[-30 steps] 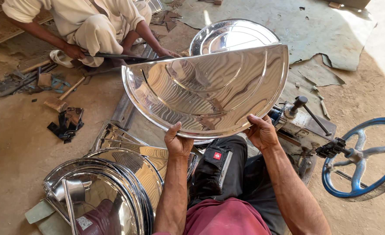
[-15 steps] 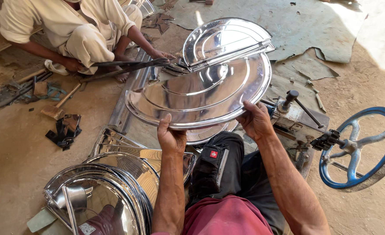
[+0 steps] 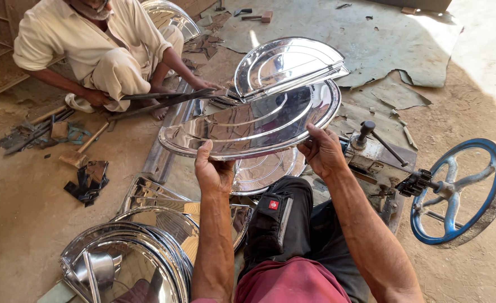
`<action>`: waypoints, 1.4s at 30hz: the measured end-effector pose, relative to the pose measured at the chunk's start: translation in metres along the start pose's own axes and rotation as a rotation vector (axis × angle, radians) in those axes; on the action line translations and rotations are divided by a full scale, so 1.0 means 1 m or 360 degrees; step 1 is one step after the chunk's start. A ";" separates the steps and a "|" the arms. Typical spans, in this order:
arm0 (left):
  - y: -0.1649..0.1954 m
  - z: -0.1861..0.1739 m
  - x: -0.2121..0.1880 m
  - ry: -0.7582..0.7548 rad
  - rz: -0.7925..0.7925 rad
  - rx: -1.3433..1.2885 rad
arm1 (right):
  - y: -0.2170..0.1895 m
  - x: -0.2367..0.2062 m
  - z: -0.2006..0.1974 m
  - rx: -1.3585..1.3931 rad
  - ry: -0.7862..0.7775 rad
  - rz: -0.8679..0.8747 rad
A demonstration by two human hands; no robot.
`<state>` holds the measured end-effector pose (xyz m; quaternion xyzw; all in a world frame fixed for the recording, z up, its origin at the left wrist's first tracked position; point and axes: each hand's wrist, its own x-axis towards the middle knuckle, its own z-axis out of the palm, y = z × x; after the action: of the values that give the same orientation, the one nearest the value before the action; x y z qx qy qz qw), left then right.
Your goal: The person operates a manual edge-trimming machine to remove excess metal from the rim of semi-circular stainless steel pans. They place each pan against the machine, turn a handwheel to engage the cutter, and then remove the finished pan to place it in a stack.
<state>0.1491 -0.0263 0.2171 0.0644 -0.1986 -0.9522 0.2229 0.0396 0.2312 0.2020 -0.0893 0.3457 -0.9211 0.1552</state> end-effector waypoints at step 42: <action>-0.057 -0.061 0.090 -0.0358 0.0947 0.2436 | 0.184 -0.059 -0.030 -0.1702 -0.0489 -0.0115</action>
<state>0.0587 -0.0413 0.1355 0.0473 -0.8217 -0.4557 0.3390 0.1274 0.1393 0.0539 -0.3008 0.7351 -0.5984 0.1052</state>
